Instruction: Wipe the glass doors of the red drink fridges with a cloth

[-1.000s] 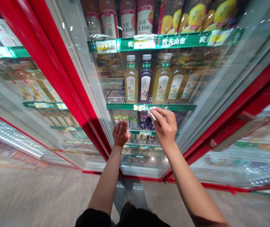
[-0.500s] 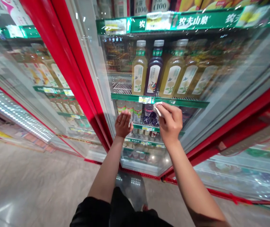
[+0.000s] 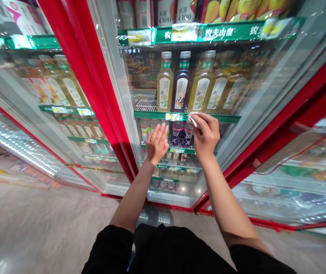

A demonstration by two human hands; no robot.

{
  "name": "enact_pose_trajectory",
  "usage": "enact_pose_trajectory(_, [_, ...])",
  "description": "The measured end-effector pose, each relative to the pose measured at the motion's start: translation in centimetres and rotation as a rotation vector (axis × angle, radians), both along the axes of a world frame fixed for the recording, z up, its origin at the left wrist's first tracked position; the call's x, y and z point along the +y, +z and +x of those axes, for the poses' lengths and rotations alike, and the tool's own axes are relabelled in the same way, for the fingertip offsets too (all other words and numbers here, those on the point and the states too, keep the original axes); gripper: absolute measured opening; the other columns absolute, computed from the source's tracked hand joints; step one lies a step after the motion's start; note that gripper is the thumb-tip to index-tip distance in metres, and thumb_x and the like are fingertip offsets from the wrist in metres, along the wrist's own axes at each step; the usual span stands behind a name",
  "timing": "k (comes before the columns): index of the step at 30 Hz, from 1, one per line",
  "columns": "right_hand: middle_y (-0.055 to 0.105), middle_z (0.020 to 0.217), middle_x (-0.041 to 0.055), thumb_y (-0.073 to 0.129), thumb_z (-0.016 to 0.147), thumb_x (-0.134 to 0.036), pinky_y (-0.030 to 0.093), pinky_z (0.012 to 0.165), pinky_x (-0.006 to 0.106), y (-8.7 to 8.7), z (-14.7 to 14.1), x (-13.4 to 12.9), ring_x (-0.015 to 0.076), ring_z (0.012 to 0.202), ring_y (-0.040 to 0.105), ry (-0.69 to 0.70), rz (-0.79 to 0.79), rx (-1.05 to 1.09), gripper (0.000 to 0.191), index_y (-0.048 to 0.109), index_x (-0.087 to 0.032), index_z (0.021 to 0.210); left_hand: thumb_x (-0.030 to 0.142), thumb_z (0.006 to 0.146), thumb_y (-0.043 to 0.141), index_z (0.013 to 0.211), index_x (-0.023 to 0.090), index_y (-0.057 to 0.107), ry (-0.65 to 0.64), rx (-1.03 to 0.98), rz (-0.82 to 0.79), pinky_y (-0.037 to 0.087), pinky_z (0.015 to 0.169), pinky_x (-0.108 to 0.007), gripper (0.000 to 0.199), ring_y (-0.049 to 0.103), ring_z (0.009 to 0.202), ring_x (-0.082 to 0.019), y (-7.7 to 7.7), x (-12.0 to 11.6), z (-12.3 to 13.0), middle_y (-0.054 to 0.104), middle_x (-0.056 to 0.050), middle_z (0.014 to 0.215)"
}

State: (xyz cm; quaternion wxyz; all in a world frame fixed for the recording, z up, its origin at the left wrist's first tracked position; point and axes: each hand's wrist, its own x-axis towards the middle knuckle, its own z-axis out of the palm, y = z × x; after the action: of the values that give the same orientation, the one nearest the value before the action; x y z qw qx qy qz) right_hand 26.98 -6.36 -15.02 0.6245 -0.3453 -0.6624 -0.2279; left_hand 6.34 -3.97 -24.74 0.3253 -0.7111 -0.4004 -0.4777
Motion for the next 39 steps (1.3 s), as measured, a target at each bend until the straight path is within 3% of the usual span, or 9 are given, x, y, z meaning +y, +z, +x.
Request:
enact_pose_trajectory(6, [0.079, 0.121, 0.006, 0.051, 0.108, -0.016, 0.063, 0.1, 0.045, -1.9, 0.4, 0.0, 0.0223, 0.114, 0.074, 0.003, -0.061, -0.136, 0.035, 0.077, -0.03, 0.126, 0.013, 0.105, 0.042, 0.177, 0.022, 0.012, -0.009, 0.047, -0.013, 0.022, 0.142, -0.041, 0.078, 0.034, 0.166, -0.02, 2.4, 1.3, 3.6, 0.044, -0.005, 0.175])
enact_pose_trajectory(9, [0.079, 0.121, 0.0055, 0.056, 0.107, -0.016, 0.062, 0.099, 0.046, -2.3, 1.5, -0.2, 0.023, 0.112, 0.073, -0.04, -0.003, -0.045, 0.034, 0.077, -0.032, 0.128, 0.013, 0.104, 0.042, 0.177, 0.02, 0.011, 0.017, 0.063, 0.004, 0.02, 0.142, -0.04, 0.079, 0.035, 0.166, -0.02, 1.9, 2.1, 4.3, 0.044, -0.006, 0.174])
enact_pose_trajectory(13, [0.076, 0.126, 0.0066, 0.056, 0.106, -0.017, 0.059, 0.105, 0.051, -1.0, 1.6, 0.3, 0.0255, 0.119, 0.07, -0.066, -0.008, 0.066, 0.037, 0.075, -0.034, 0.133, 0.013, 0.104, 0.045, 0.176, 0.023, 0.007, -0.013, 0.044, -0.016, 0.015, 0.143, -0.04, 0.083, 0.037, 0.165, -0.02, 1.1, 2.7, 4.4, 0.044, -0.006, 0.174])
enact_pose_trajectory(16, [0.076, 0.126, 0.0064, 0.055, 0.107, -0.016, 0.059, 0.106, 0.049, -0.6, 1.1, 0.5, 0.0245, 0.12, 0.07, -0.022, 0.0, 0.012, 0.037, 0.075, -0.033, 0.133, 0.013, 0.103, 0.047, 0.176, 0.024, 0.006, -0.02, 0.03, -0.019, 0.014, 0.143, -0.039, 0.084, 0.038, 0.164, -0.021, 0.8, 2.9, 4.4, 0.043, -0.005, 0.174])
enact_pose_trajectory(20, [0.079, 0.124, 0.0069, 0.054, 0.107, -0.013, 0.061, 0.102, 0.044, -1.9, 1.7, -0.1, 0.0228, 0.115, 0.073, 0.025, -0.025, -0.162, 0.037, 0.076, -0.031, 0.132, 0.014, 0.103, 0.047, 0.176, 0.024, 0.009, -0.049, 0.02, -0.065, 0.02, 0.142, -0.042, 0.083, 0.042, 0.162, -0.022, 0.7, 2.9, 4.4, 0.043, -0.005, 0.174])
enact_pose_trajectory(25, [0.079, 0.122, 0.007, 0.057, 0.105, -0.015, 0.063, 0.102, 0.049, -2.3, 3.0, -0.3, 0.0248, 0.114, 0.073, -0.079, -0.047, -0.051, 0.037, 0.077, -0.033, 0.13, 0.014, 0.103, 0.047, 0.176, 0.026, 0.015, -0.058, -0.001, -0.106, 0.027, 0.14, -0.045, 0.081, 0.048, 0.159, -0.024, 0.5, 2.9, 4.4, 0.048, -0.005, 0.171])
enact_pose_trajectory(32, [0.078, 0.126, 0.0078, 0.053, 0.107, -0.015, 0.06, 0.106, 0.047, -1.6, 1.5, 0.0, 0.0245, 0.119, 0.072, 0.012, -0.085, -0.083, 0.038, 0.077, -0.031, 0.132, 0.013, 0.102, 0.047, 0.176, 0.027, 0.013, -0.043, 0.004, -0.086, 0.029, 0.139, -0.043, 0.082, 0.049, 0.159, -0.023, 0.5, 2.8, 4.1, 0.049, -0.005, 0.171])
enact_pose_trajectory(36, [0.08, 0.125, 0.0086, 0.055, 0.106, -0.012, 0.062, 0.102, 0.045, -3.0, 3.4, -0.5, 0.0244, 0.114, 0.073, -0.005, -0.045, -0.18, 0.037, 0.076, -0.029, 0.132, 0.012, 0.102, 0.047, 0.176, 0.026, 0.011, -0.038, 0.01, -0.062, 0.028, 0.139, -0.042, 0.083, 0.049, 0.158, -0.022, 0.6, 2.8, 4.0, 0.049, -0.005, 0.17])
enact_pose_trajectory(39, [0.081, 0.124, 0.0089, 0.058, 0.105, -0.012, 0.061, 0.102, 0.047, -2.6, 4.8, -0.2, 0.0252, 0.115, 0.073, -0.063, 0.017, -0.11, 0.037, 0.076, -0.03, 0.132, 0.012, 0.102, 0.048, 0.176, 0.024, 0.015, -0.007, 0.013, 0.002, 0.026, 0.14, -0.041, 0.082, 0.05, 0.158, -0.022, 0.6, 2.8, 4.1, 0.049, -0.007, 0.17])
